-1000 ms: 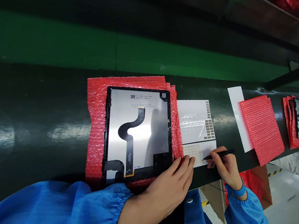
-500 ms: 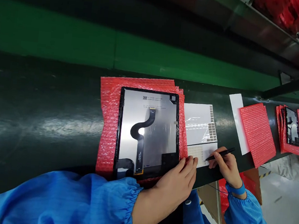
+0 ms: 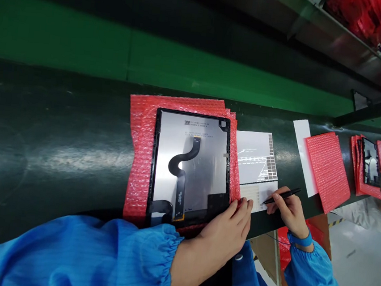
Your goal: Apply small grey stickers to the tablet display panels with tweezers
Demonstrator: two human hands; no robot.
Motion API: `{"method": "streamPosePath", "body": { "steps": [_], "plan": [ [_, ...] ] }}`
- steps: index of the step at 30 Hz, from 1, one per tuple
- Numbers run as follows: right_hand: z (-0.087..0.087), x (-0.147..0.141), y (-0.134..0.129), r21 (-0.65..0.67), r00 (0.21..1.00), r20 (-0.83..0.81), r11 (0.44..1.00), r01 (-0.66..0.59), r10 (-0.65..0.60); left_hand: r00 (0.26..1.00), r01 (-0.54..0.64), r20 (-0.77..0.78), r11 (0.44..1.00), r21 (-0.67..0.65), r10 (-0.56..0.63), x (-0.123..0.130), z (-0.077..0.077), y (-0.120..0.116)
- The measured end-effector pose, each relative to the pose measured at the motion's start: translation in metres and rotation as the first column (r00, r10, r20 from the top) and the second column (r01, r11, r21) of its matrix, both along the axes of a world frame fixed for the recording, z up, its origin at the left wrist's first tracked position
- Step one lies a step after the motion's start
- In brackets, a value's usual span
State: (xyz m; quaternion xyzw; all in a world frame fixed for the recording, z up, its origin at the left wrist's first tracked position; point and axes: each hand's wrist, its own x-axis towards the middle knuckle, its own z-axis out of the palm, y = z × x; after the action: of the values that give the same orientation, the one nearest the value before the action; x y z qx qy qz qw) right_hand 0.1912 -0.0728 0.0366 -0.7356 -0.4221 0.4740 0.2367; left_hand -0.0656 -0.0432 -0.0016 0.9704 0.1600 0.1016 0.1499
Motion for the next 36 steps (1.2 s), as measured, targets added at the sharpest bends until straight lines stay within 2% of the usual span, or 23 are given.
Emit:
{"method": "streamPosePath", "body": {
  "steps": [10, 14, 17, 20, 24, 26, 29, 31, 33, 36],
  "plan": [
    [-0.005, 0.001, 0.000, -0.012, 0.995, -0.089, 0.999, 0.051, -0.052, 1.000, 0.006, -0.020, 1.000, 0.013, -0.006, 0.000, 0.003, 0.001],
    [-0.006, 0.002, 0.000, -0.015, 0.987, -0.132, 0.996, 0.085, -0.086, 1.000, 0.005, -0.007, 1.000, -0.001, -0.005, 0.001, -0.001, -0.001],
    [-0.001, 0.002, 0.003, 0.004, 0.977, -0.160, 0.989, 0.146, -0.144, 1.000, 0.017, 0.013, 0.999, -0.029, -0.017, 0.001, -0.001, -0.001],
    [0.011, -0.005, 0.018, 0.057, 0.964, -0.183, 0.977, 0.208, -0.194, 0.996, 0.034, 0.088, 0.998, -0.056, -0.029, -0.007, 0.011, 0.006],
    [0.027, -0.047, 0.066, 0.192, 0.970, -0.209, 0.967, 0.165, -0.124, 0.981, 0.066, 0.187, 0.990, -0.121, -0.043, -0.034, 0.040, 0.024],
    [0.029, -0.082, 0.098, 0.235, 0.971, -0.233, 0.967, 0.103, -0.046, 0.993, -0.016, 0.114, 0.985, -0.170, 0.036, -0.050, 0.046, 0.035],
    [0.019, -0.139, 0.141, 0.220, 0.956, -0.287, 0.976, 0.006, 0.058, 0.980, -0.187, -0.098, 0.975, -0.123, 0.176, -0.075, 0.037, 0.055],
    [0.005, -0.171, 0.163, 0.194, 0.944, -0.314, 0.980, -0.039, 0.100, 0.960, -0.231, -0.177, 0.972, -0.052, 0.218, -0.088, 0.024, 0.070],
    [-0.013, -0.191, 0.177, 0.173, 0.939, -0.322, 0.983, -0.067, 0.121, 0.953, -0.244, -0.192, 0.970, -0.024, 0.235, -0.097, 0.012, 0.083],
    [-0.033, -0.203, 0.188, 0.134, 0.943, -0.302, 0.985, -0.105, 0.141, 0.956, -0.245, -0.181, 0.968, -0.051, 0.232, -0.103, 0.004, 0.096]
  ]
}}
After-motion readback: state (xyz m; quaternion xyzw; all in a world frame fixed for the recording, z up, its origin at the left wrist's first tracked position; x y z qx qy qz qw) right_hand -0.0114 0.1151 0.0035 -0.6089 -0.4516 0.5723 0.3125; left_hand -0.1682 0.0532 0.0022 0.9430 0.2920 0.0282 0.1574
